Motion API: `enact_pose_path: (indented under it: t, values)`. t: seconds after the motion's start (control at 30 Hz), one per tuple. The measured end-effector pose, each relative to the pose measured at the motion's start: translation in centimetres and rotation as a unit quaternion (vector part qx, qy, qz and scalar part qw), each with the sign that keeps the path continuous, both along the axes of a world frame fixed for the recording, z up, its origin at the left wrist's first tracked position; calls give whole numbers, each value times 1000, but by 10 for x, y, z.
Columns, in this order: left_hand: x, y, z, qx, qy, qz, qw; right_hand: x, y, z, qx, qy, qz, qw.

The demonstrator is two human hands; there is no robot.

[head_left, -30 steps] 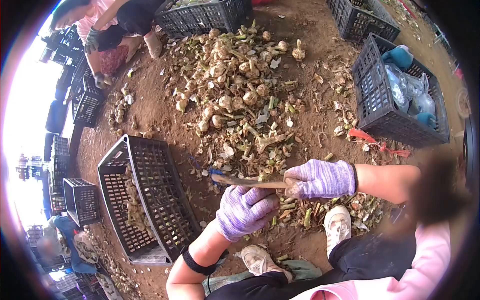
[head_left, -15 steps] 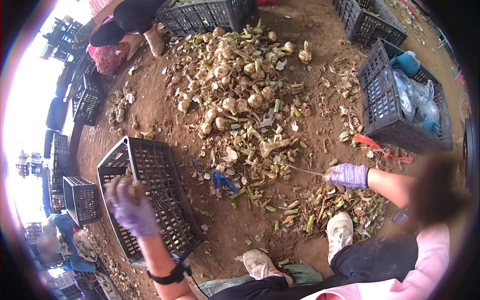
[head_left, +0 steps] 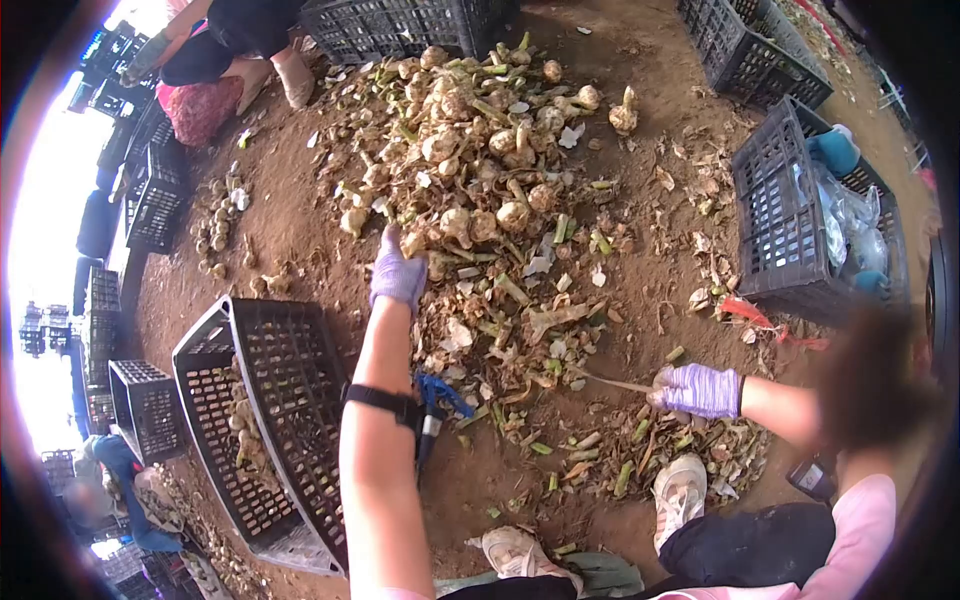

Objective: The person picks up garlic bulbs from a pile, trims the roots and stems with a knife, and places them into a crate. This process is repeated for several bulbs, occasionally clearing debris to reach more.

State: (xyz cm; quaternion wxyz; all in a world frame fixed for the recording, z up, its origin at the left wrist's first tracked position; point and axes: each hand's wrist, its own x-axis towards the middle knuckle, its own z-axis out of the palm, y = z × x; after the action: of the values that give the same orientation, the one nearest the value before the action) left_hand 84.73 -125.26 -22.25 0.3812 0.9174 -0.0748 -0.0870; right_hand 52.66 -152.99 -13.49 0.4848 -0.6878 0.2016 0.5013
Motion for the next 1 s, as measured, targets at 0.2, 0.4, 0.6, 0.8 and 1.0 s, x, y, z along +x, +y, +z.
enact_pose_path:
  t: [0.2,0.4,0.6,0.8,1.0]
  values:
    - [-2,-16,-3,68,219,14,973,-6,-4,6,-10,12,-1,1000]
    - [-90,24,36,-261,265,21,928,9,11,18,-30,-59,-37,997]
    - [-169,32,131,-317,325,-65,889,32,43,65,-91,-471,104,871]
    - [-208,27,158,-305,293,-161,892,41,72,98,-77,-544,164,819]
    - [-227,23,177,-301,290,-160,894,35,81,110,-117,-593,179,776]
